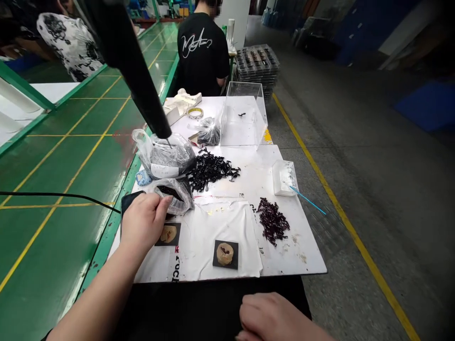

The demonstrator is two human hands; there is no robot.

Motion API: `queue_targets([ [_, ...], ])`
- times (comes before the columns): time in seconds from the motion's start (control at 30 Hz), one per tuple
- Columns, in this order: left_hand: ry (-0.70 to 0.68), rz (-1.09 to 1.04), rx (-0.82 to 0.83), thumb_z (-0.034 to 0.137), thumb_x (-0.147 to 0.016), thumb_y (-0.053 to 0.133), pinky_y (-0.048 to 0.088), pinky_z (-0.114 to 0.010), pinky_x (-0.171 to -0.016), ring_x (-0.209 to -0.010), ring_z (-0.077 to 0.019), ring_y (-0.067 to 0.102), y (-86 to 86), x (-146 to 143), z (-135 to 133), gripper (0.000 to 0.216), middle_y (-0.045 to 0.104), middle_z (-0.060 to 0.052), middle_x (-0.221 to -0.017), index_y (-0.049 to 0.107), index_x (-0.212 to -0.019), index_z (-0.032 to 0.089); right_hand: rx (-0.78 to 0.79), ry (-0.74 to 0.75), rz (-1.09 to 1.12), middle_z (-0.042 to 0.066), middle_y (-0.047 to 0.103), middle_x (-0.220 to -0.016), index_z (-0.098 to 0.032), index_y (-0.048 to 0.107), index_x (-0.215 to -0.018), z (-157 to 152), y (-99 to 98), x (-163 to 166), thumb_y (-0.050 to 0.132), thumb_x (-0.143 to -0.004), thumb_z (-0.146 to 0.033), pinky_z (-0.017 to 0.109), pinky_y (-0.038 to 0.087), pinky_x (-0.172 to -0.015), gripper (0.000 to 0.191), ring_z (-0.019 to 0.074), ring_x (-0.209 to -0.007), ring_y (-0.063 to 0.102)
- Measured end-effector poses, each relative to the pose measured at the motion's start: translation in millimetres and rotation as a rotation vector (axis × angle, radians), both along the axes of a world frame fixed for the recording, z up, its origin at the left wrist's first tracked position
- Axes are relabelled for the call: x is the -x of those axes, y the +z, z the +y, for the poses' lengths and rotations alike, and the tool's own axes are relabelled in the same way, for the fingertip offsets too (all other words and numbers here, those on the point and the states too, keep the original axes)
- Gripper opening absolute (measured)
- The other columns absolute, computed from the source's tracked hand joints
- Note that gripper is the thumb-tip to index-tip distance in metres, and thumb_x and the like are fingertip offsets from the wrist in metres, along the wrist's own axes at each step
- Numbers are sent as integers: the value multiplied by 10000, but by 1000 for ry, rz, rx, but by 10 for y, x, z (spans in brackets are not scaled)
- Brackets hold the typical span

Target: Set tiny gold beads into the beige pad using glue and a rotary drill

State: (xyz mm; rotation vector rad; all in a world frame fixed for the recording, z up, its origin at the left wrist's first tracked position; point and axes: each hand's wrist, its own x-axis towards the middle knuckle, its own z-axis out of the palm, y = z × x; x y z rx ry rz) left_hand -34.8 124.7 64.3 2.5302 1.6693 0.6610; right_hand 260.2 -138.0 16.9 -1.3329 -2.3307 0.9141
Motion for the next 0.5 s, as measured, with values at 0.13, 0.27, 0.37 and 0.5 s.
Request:
queue_targets([
  [0.13,-185,-169,-105,369,-1124,673,491,-321,-780,-872,-198,681,53,29,-294,259,700,-14,-893,644,-907,229,-37,-77,-75,-51,699,-862,-245,558,-889,-12,102,-25,765,-1025,-322,338,315,-629,260,128,-718,625],
  [0.27,-347,-247,-94,256,-1067,782,558,-289,-843,-938,-175,717,52,-62,-547,131,718,-10,-975,668,-1009,226,147,-76,-84,-69,708,-851,-253,568,-868,29,232,-24,864,-958,-573,334,306,-624,445,138,-727,644],
  [0.37,-398,-289,-47,173,-1051,781,584,-277,-857,-958,-170,721,-6,-138,-703,140,720,-20,-996,652,-1019,218,23,-12,-112,-68,683,-795,-247,547,-836,39,237,3,766,-1032,-361,354,273,-617,315,139,-686,598],
  [0.5,-406,-342,65,112,-1074,697,604,-278,-874,-1000,-178,724,-115,-215,-874,96,730,-52,-1041,672,-1066,205,-391,-130,-143,-28,592,-708,-240,523,-776,129,253,-128,605,-1085,-202,373,271,-642,323,157,-651,494],
])
